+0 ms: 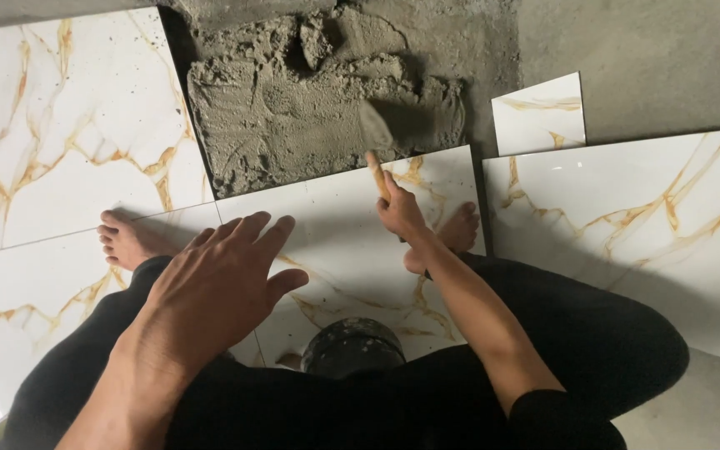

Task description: Spreading and leveling cement on a floor using a hand trowel in preparation for laying tiles.

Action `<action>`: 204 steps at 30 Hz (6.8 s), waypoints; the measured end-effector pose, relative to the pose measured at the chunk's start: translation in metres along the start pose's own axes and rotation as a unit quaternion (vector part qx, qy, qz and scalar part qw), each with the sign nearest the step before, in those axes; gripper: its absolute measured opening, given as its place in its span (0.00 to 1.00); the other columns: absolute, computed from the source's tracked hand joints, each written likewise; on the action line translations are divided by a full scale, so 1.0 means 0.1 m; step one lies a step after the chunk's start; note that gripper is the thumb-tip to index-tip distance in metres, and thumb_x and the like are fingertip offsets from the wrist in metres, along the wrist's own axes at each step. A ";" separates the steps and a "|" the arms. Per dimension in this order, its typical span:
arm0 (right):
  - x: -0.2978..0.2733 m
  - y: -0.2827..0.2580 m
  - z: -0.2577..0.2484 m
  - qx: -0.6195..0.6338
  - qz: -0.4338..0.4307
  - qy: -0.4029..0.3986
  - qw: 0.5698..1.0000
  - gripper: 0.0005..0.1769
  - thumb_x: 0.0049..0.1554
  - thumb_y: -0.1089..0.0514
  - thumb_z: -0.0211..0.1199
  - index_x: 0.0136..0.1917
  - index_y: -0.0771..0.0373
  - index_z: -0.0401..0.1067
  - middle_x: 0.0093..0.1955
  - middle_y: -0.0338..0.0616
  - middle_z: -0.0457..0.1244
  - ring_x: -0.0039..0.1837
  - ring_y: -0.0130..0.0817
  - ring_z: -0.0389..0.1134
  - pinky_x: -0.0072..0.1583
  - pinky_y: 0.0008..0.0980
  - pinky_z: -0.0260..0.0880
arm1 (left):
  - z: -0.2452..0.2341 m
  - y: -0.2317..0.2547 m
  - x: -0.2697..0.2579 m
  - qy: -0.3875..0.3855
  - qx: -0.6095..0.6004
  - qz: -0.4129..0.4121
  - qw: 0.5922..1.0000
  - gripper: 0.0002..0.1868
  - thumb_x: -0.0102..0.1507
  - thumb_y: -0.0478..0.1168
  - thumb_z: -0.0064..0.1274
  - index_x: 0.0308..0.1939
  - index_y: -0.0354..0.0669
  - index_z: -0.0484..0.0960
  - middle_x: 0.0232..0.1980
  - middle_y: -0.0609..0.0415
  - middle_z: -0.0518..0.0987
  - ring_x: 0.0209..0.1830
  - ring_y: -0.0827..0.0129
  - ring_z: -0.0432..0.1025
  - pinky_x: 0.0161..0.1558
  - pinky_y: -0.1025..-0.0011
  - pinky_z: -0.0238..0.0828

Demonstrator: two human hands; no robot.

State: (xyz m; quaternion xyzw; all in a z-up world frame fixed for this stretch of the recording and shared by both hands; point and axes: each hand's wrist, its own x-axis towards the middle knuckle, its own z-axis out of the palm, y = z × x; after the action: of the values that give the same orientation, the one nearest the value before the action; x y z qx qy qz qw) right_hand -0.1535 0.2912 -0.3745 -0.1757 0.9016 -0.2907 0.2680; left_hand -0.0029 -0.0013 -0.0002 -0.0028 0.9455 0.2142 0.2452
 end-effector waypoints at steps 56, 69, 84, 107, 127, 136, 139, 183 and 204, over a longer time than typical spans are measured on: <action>0.19 0.12 -1.48 0.187 0.191 -0.063 0.962 0.39 0.56 0.52 0.60 0.80 0.54 0.60 0.51 0.40 0.72 0.38 0.25 0.69 0.38 0.28 0.71 | 0.12 -0.20 0.11 -0.102 0.011 -0.060 0.993 0.41 0.65 0.67 0.45 0.77 0.56 0.59 0.77 0.46 0.62 0.74 0.47 0.60 0.70 0.49 0.56; 0.40 0.99 -1.04 -0.068 0.185 0.127 0.972 0.36 0.60 0.46 0.55 0.79 0.54 0.61 0.63 0.59 0.67 0.62 0.61 0.68 0.64 0.47 0.65 | 0.08 -0.09 0.11 -0.091 0.007 -0.065 0.994 0.39 0.65 0.67 0.45 0.76 0.57 0.60 0.77 0.49 0.62 0.73 0.48 0.61 0.69 0.47 0.59; 0.32 0.22 -0.89 -0.013 0.258 0.079 0.963 0.37 0.63 0.55 0.52 0.84 0.53 0.50 0.54 0.62 0.69 0.51 0.58 0.70 0.54 0.50 0.69 | 0.07 -0.07 0.06 -0.071 0.010 -0.056 0.996 0.39 0.65 0.67 0.46 0.75 0.55 0.62 0.76 0.50 0.64 0.70 0.46 0.65 0.65 0.45 0.63; 0.18 -0.01 -0.25 -0.104 0.071 0.072 0.989 0.40 0.59 0.61 0.52 0.82 0.56 0.45 0.42 0.61 0.68 0.40 0.63 0.69 0.38 0.58 0.67 | 0.06 -0.04 0.07 -0.077 0.012 -0.050 0.996 0.38 0.66 0.66 0.45 0.75 0.55 0.62 0.76 0.50 0.63 0.70 0.46 0.64 0.66 0.45 0.62; -0.18 -0.35 -0.10 -0.056 -0.062 0.065 0.994 0.38 0.57 0.63 0.53 0.79 0.60 0.50 0.34 0.67 0.64 0.38 0.70 0.66 0.40 0.58 0.61 | 0.15 -0.11 -0.01 -0.014 0.015 -0.004 1.000 0.38 0.65 0.66 0.45 0.73 0.51 0.64 0.73 0.46 0.68 0.67 0.45 0.67 0.63 0.47 0.64; 0.06 0.29 -0.50 -0.012 0.255 0.060 0.965 0.40 0.66 0.53 0.53 0.86 0.52 0.42 0.64 0.57 0.66 0.57 0.56 0.70 0.54 0.49 0.72 | 0.02 -0.01 -0.10 0.043 -0.020 -0.001 0.999 0.36 0.63 0.60 0.54 0.69 0.47 0.68 0.61 0.46 0.75 0.56 0.42 0.73 0.55 0.45 0.70; -0.09 0.22 -0.24 -0.075 0.116 0.118 0.983 0.37 0.62 0.55 0.53 0.82 0.57 0.52 0.54 0.62 0.70 0.51 0.58 0.72 0.51 0.47 0.69 | 0.04 0.02 -0.08 0.000 -0.025 -0.009 1.000 0.33 0.66 0.62 0.52 0.67 0.46 0.68 0.59 0.44 0.75 0.57 0.42 0.72 0.56 0.44 0.69; -0.33 -0.66 0.70 0.025 -0.035 0.085 0.995 0.39 0.57 0.62 0.56 0.79 0.69 0.51 0.46 0.67 0.69 0.43 0.62 0.71 0.42 0.53 0.68 | 0.08 0.03 -0.13 0.041 0.007 0.033 0.999 0.35 0.64 0.61 0.54 0.68 0.48 0.69 0.62 0.47 0.75 0.55 0.42 0.74 0.53 0.46 0.72; 0.33 -0.23 -1.09 0.063 0.083 -0.216 0.971 0.39 0.57 0.60 0.62 0.80 0.50 0.59 0.60 0.44 0.70 0.40 0.28 0.69 0.42 0.30 0.72 | 0.20 -0.07 -0.10 0.010 0.008 0.006 1.000 0.38 0.64 0.62 0.52 0.72 0.48 0.66 0.69 0.46 0.71 0.63 0.45 0.69 0.59 0.48 0.65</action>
State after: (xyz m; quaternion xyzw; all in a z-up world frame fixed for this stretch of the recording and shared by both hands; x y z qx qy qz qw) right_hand -0.2394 0.3050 -0.2979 -0.1412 0.8137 -0.2787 0.4901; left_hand 0.0160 -0.0006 -0.0146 0.0028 0.9495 0.2085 0.2343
